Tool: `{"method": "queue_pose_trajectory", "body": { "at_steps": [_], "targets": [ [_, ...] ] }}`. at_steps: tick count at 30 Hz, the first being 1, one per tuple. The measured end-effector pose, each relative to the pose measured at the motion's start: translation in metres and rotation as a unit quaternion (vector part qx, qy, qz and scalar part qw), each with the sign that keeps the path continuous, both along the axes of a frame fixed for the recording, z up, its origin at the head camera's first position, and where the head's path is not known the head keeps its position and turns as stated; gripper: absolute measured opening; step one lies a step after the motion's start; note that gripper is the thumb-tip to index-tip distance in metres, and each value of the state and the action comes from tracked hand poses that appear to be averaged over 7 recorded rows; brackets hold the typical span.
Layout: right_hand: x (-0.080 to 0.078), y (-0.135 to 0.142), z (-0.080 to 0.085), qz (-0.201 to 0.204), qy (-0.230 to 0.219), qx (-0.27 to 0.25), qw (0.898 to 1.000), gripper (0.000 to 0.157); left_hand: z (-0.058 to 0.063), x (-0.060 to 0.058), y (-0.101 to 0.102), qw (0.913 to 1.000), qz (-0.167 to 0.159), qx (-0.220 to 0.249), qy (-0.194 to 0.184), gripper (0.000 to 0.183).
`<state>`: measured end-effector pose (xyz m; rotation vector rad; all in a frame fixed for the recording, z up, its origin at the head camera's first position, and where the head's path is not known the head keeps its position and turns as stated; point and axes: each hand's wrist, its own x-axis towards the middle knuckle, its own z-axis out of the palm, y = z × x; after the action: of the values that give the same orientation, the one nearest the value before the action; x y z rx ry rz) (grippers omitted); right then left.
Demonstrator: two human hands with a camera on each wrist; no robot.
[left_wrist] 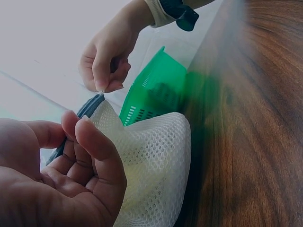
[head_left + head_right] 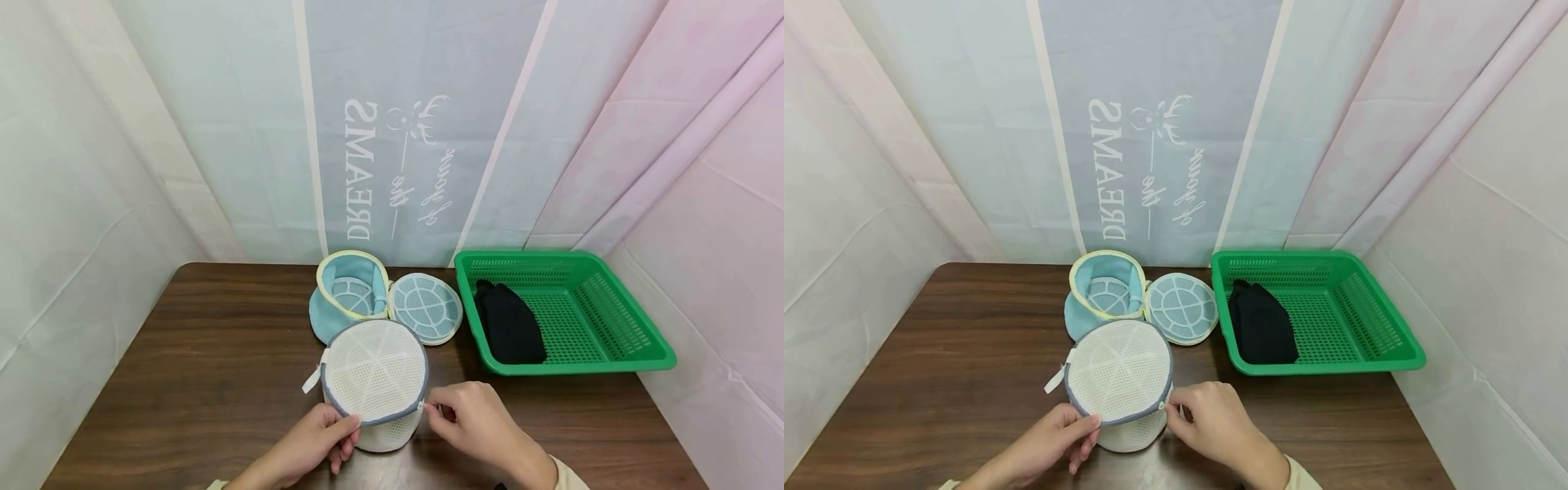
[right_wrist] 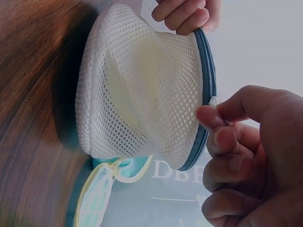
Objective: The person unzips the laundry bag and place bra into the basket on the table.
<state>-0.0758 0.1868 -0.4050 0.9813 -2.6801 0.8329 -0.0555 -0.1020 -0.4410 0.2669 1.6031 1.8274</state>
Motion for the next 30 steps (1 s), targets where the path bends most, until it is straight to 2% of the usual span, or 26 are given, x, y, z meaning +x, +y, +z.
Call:
{"method": "queue_pose_trajectory", "body": {
  "at_steps": [15,26,30],
  "targets": [
    [-0.0033,-0.0009,0.0007,-0.006,-0.003,0.002,1.0,0.038,-0.0004,-0.0012,0.0011,0.9999,0.01,-0.011,-0.006,0.047],
    [-0.0068,0.0043,-0.0008,-0.055,-0.001,0.0,0.998,0.042,-0.0014,-0.001,-0.0031,0.9998,0.013,-0.013,-0.005,0.047],
    [-0.0095,0.006,-0.0025,-0.066,0.012,-0.003,0.998,0.04,-0.0016,-0.0006,-0.0035,0.9999,0.01,-0.011,-0.004,0.047]
  ]
}}
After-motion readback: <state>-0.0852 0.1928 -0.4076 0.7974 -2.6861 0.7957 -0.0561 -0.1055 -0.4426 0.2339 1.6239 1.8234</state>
